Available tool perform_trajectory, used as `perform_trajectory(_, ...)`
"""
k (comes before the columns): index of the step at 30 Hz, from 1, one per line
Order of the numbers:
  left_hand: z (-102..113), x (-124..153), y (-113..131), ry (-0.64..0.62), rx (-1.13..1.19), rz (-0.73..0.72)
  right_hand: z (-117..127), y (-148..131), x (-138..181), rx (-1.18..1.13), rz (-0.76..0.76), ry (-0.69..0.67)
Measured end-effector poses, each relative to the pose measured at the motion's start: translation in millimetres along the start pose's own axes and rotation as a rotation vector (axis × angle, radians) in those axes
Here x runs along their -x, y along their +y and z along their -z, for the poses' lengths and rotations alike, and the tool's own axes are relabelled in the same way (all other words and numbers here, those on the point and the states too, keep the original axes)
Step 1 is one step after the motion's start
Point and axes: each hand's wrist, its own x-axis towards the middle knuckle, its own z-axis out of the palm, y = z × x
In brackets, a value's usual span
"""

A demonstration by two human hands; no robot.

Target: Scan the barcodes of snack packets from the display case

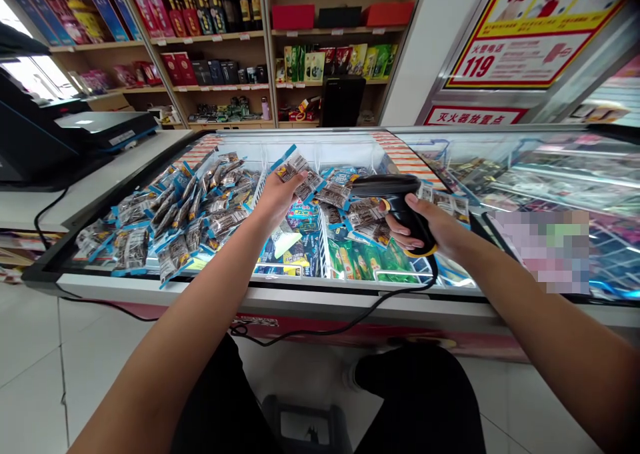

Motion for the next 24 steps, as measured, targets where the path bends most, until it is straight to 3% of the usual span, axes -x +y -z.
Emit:
perform_trajectory(8,3.1,-5.6,-8.8,-0.083,-0.041,0.011,-5.3,-8.4,6.2,0.021,-0.039,0.020)
perform_trajectory(15,3.9,-4.7,-6.3,-0.002,-0.160,0.043,-4.3,-6.9,8.4,0.040,-0.039,0.013)
perform_trajectory(24,-17.0,0.8,-6.1,-0.038,-0.087,0.017,-0.1,-8.4,2.6,-0.044,0.090,0.075)
